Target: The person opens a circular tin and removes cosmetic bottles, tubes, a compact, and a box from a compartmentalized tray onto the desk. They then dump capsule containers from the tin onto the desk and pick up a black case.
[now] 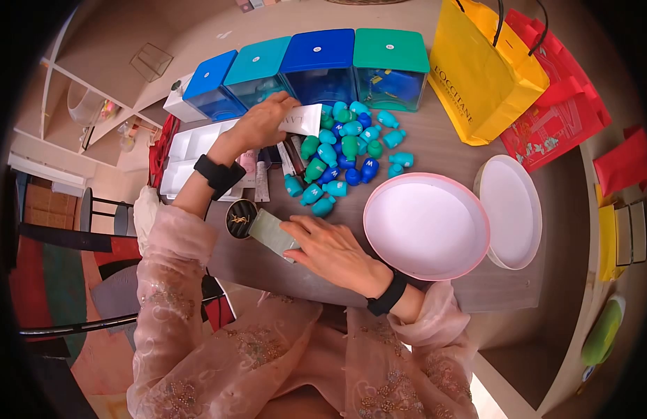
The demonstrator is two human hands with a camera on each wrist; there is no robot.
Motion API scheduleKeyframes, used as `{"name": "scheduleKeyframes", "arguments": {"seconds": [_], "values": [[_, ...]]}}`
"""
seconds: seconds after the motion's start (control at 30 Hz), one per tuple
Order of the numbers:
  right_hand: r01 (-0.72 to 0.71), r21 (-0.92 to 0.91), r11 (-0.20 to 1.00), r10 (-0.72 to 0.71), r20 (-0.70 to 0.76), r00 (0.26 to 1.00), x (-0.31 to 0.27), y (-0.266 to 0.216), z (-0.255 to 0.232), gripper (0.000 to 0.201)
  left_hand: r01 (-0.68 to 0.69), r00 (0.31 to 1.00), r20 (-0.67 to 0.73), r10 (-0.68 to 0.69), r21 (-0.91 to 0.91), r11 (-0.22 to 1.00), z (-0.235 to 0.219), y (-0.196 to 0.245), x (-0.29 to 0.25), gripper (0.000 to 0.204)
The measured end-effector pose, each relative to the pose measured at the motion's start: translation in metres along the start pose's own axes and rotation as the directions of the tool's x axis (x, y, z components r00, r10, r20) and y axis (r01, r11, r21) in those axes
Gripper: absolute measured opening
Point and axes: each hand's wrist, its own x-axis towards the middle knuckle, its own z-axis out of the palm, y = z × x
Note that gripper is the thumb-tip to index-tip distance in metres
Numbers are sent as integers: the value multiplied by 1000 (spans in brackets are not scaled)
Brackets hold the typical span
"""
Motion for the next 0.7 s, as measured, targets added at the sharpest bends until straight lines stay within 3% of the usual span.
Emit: {"name": "scheduleKeyframes", "arguments": {"seconds": [0.13, 0.27, 0.37, 0.43, 0.47, 0.6, 0.7], "values": [[6, 6, 1000, -6, 3, 1000, 0, 0, 1, 45, -61, 998, 15, 60, 15, 998, 5, -5, 4, 52], [7, 8, 1000, -7, -2, 1000, 0, 1, 0, 45, -33, 998, 49, 35, -35, 999, -9, -3, -7, 55], [-11, 15, 1000, 11, 13, 1000, 0, 0, -1, 45, -53, 999, -1, 53, -85, 995, -16, -4, -25, 55], [-14, 21, 1000, 14, 14, 1000, 0, 1, -1, 45, -129, 992, -11, 129, -75, 989, -16, -2, -36, 52], [-16, 27, 1000, 15, 18, 1000, 0, 1, -1, 45, -184, 980, -91, 180, -47, 982, -14, 2, -43, 46], [-35, 30, 999, 34, 48, 998, 0, 1, -1, 45, -343, 932, -88, 352, 101, 934, -3, 4, -58, 36], [-27, 38, 999, 25, 43, 999, 0, 2, -1, 46, -380, 919, -42, 392, 167, 910, 1, 9, -66, 35]]}}
